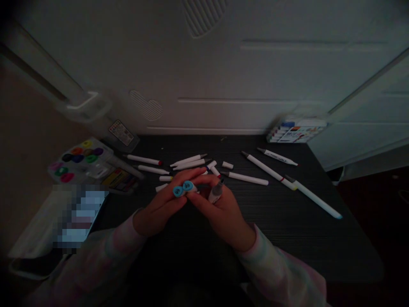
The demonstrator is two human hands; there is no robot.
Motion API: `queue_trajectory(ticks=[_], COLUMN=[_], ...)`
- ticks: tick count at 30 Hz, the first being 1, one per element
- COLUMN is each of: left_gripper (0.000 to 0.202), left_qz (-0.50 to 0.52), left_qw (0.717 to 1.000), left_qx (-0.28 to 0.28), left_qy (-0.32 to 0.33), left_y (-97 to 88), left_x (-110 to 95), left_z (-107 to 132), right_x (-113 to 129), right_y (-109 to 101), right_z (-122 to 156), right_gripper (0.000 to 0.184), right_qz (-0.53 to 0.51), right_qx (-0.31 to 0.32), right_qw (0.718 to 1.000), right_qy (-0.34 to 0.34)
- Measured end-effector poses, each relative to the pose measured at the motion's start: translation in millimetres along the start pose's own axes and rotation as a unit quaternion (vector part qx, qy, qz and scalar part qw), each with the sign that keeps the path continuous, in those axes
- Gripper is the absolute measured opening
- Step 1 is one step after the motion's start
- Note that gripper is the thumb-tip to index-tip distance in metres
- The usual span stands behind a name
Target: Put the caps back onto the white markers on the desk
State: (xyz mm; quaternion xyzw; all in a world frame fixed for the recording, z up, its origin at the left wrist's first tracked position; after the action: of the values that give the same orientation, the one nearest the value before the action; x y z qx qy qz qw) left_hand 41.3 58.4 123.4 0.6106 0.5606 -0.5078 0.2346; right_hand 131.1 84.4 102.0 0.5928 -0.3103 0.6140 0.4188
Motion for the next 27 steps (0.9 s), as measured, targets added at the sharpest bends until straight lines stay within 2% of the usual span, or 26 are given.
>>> queue_trajectory(ticks=[6, 10, 13, 15, 17, 19, 23, 27], left_gripper=[0.044, 0.044, 0.042, 0.039, 0.036, 0.033, 0.033, 0.036], left_qz=[-0.029, -0.042, -0.047, -0.056, -0.076, -0.088, -0.041, -0.009], left_qw=[0.998, 0.997, 0.997, 0.992, 0.978, 0.963, 0.944, 0.935], left_qx=[0.003, 0.006, -0.037, -0.112, -0.193, -0.249, -0.287, -0.307], left_qy=[0.053, 0.065, 0.054, 0.028, -0.011, -0.061, -0.157, -0.177], left_y=[0.1, 1.9, -6.5, -21.6, -38.8, -51.9, -60.2, -60.6], left_x=[-9, -11, -4, 4, 14, 24, 43, 51], left_z=[0, 1, 3, 6, 12, 18, 26, 30], right_x=[4, 5, 9, 18, 29, 32, 7, -17], right_y=[4, 3, -3, -12, -20, -23, -16, -11], right_z=[3, 2, 3, 4, 4, 1, -15, -22], right_gripper=[0.012, 0.011, 0.013, 0.013, 0.015, 0.017, 0.020, 0.021], right_qz=[0.023, 0.055, 0.131, 0.219, 0.313, 0.382, 0.489, 0.567], right_qx=[0.008, 0.004, -0.018, -0.067, -0.124, -0.144, -0.072, -0.013], right_qw=[0.999, 0.998, 0.991, 0.971, 0.936, 0.904, 0.868, 0.823], right_qy=[-0.023, -0.033, -0.033, -0.064, -0.106, -0.123, -0.057, 0.028])
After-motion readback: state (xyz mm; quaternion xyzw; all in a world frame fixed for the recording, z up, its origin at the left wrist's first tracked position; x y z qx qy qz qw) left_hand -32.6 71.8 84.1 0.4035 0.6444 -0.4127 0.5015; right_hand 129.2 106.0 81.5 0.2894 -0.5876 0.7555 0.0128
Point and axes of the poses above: each hand's wrist, its own z-axis away from the middle knuckle, its own y-axis out of the palm, x = y × z, the point moved 8 cm from there along -z, towards the middle knuckle, and after that the axes turned 8 degrees about y, right-handed, at the moved point
